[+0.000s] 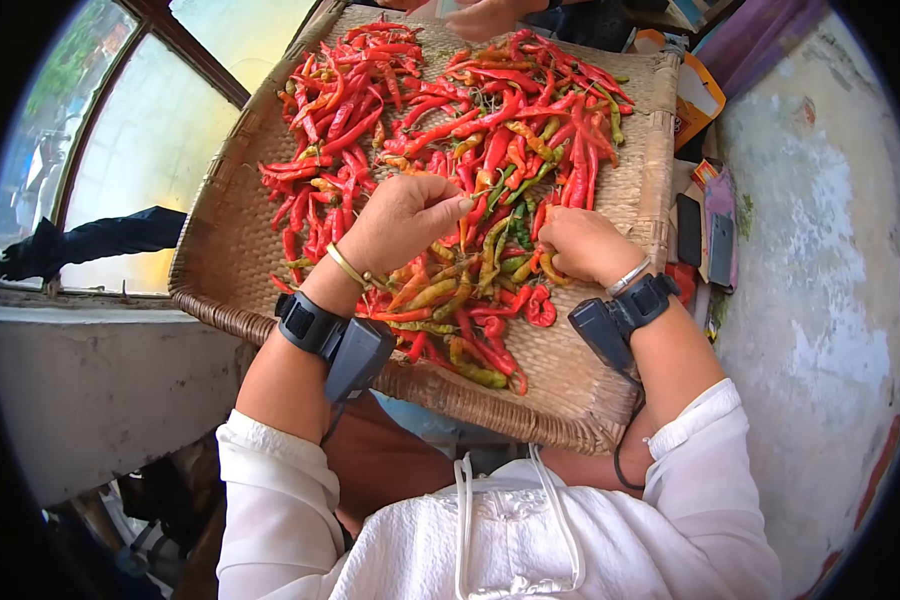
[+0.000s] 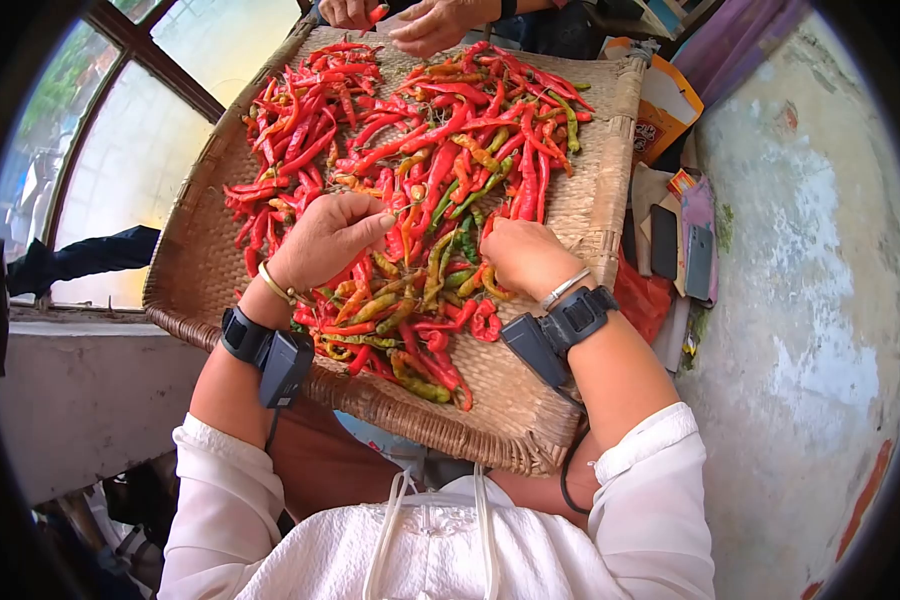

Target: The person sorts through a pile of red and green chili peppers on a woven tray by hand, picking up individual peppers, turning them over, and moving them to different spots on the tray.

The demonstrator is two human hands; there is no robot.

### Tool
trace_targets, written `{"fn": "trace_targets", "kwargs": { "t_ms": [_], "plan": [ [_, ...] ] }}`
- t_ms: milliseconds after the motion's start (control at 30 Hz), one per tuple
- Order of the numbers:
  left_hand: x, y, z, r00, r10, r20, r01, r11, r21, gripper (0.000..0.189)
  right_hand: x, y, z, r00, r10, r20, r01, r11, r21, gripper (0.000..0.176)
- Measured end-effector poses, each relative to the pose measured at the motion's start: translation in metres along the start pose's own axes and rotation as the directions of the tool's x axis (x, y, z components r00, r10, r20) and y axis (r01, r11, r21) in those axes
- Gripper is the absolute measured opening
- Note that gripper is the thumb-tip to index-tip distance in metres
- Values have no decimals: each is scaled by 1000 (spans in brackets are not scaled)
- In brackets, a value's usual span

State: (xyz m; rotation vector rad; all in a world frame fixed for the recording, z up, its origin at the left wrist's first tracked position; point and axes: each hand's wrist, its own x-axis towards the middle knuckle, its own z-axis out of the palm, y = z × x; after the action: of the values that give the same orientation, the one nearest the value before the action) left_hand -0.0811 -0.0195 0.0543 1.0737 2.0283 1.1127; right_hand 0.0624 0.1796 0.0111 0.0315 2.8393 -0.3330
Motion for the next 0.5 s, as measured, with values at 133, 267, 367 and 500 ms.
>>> {"fn": "trace_targets", "kwargs": {
  "t_ms": [133, 267, 367, 500],
  "plan": [
    [3, -2, -5, 998, -67, -4, 67, 997, -41, 27, -3, 4, -22, 997, -28, -78, 49, 959, 279, 17],
    [3, -3, -13, 944, -160, 289, 174, 984, -23, 27, -14, -10, -46, 995, 97, -7, -34, 414, 910, 7],
    [0, 4, -21, 882, -129, 454, 58, 984, 166, 25, -16, -18, -40, 999, 36, 39, -47, 260, 964, 7],
    [-1, 9, -28, 911, -140, 388, 45, 969, 243, 23, -12, -31, -34, 1000, 28, -12, -6, 546, 837, 10]
  ]
}}
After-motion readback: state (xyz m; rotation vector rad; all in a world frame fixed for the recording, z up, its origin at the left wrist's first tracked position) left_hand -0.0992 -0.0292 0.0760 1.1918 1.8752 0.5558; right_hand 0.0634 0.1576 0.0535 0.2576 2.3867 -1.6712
